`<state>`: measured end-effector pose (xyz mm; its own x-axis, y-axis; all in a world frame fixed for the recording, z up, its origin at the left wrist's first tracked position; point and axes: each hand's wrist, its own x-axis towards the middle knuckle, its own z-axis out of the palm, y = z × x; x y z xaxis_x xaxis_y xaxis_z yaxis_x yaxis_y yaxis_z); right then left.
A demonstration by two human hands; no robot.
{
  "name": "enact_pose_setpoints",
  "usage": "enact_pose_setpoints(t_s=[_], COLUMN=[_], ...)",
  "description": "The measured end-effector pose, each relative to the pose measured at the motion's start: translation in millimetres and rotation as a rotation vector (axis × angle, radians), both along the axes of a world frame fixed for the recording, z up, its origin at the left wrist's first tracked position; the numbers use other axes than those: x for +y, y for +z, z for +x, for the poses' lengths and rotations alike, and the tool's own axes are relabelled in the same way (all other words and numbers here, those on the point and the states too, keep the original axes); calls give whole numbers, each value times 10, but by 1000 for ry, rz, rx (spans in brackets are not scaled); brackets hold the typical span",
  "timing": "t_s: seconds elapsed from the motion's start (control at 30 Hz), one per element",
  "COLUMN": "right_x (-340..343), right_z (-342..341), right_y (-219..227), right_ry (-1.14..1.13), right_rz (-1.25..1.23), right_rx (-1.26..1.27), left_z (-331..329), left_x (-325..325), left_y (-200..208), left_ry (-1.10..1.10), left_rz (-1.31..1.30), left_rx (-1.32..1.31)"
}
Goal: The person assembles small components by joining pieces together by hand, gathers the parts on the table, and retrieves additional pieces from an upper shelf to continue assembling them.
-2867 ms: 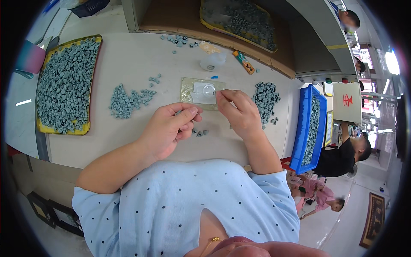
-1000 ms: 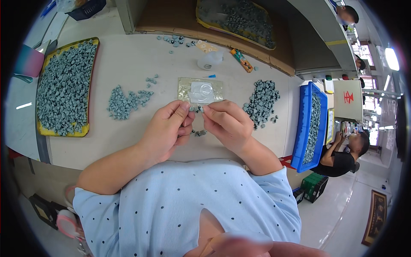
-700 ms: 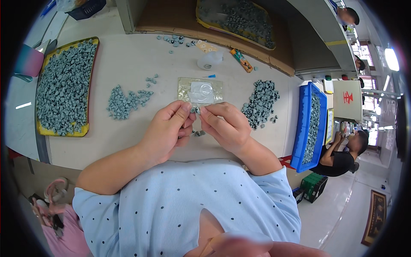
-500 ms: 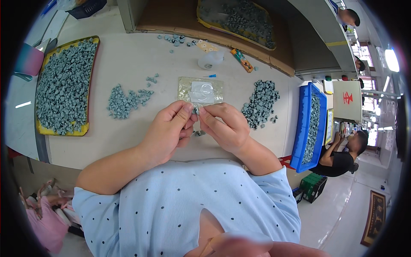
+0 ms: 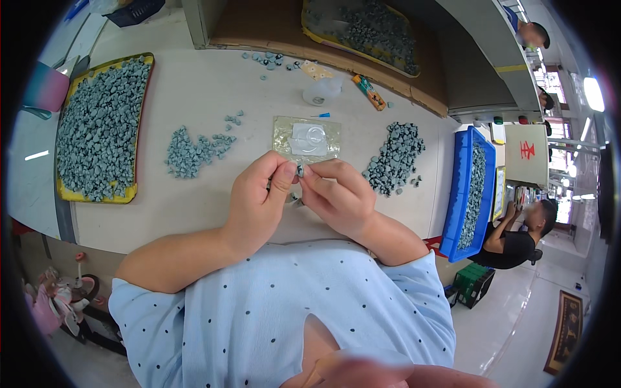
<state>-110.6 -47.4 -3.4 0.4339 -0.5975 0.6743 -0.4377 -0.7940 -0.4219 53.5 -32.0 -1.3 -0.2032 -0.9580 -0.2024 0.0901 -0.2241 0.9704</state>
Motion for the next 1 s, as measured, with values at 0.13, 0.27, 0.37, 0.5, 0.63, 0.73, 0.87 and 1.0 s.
enact_pose_setpoints(t_s=[0.13,0.27,0.37,0.5,0.63,0.73,0.87,1.0], right_x=[20,11,26,46,3,-78,-270,-351], right_z=[-15,-1,-6,-45,-205,-443,-929,-1207], right_y=[63,77,43,58,163,298,203,82], right_ry=[-29,-33,-46,-86,-54,-155,-598,-758], right_rz=[217,154,102,56,285,495,442,362], right_rx=[-106,-86,-94,-66,-18,31,246,431], left_z=[21,19,-7,-70,-123,-106,-49,-20], left_x=[-32,-71,-76,-96,-105,-116,-121,-161], left_y=[2,-26,-4,-29,-58,20,-48,-7], left_ry=[41,63,51,28,-7,-149,-237,-295], left_rz=[-362,-560,-586,-560,-306,-114,-41,62], left_rx=[-234,-308,-335,-326,-255,-254,-287,-250])
